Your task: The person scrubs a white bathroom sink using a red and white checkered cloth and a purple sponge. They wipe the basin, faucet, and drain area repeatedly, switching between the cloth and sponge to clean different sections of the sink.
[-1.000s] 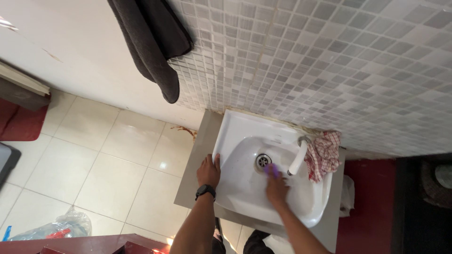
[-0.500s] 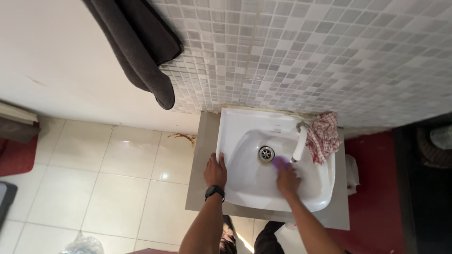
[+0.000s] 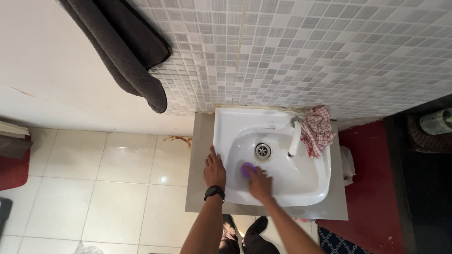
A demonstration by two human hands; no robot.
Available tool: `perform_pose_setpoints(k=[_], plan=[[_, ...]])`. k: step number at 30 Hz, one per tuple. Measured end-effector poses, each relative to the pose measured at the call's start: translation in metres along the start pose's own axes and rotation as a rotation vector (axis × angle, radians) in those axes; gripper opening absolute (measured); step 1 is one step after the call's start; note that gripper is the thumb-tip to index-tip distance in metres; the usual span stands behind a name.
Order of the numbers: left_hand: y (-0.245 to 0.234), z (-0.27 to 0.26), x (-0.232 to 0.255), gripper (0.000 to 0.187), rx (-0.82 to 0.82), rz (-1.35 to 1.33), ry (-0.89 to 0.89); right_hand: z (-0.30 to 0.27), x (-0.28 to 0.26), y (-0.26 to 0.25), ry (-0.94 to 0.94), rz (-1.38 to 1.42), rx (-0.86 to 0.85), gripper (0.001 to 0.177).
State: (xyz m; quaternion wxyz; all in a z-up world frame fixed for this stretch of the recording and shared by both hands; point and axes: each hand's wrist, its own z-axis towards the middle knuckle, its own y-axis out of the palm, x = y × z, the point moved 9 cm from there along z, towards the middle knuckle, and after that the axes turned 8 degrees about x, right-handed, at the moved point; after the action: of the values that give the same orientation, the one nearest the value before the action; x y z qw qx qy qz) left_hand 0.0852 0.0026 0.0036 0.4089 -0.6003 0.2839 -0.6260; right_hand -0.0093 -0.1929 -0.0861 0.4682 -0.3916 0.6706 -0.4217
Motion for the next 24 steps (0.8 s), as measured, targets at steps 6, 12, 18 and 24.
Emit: perform_pose_setpoints(k=[6, 12, 18, 24], plan=[[-0.004, -0.002, -0.001, 0.051, 0.049, -0.008, -0.058, 0.024, 0.139, -0.056, 0.237, 0.015, 0.025, 0.063], [-0.007, 0.006, 0.003, 0.040, 0.003, 0.002, -0.143, 0.026, 0.054, -0.031, 0.030, 0.209, -0.054, 0.068], [0.000, 0.008, -0.008, 0.043, -0.014, -0.004, -0.135, -0.008, -0.041, -0.024, -0.185, 0.287, -0.228, 0.070], [0.011, 0.016, -0.013, 0.043, 0.000, -0.017, -0.122, 0.024, 0.106, -0.069, 0.015, -0.002, 0.107, 0.066]])
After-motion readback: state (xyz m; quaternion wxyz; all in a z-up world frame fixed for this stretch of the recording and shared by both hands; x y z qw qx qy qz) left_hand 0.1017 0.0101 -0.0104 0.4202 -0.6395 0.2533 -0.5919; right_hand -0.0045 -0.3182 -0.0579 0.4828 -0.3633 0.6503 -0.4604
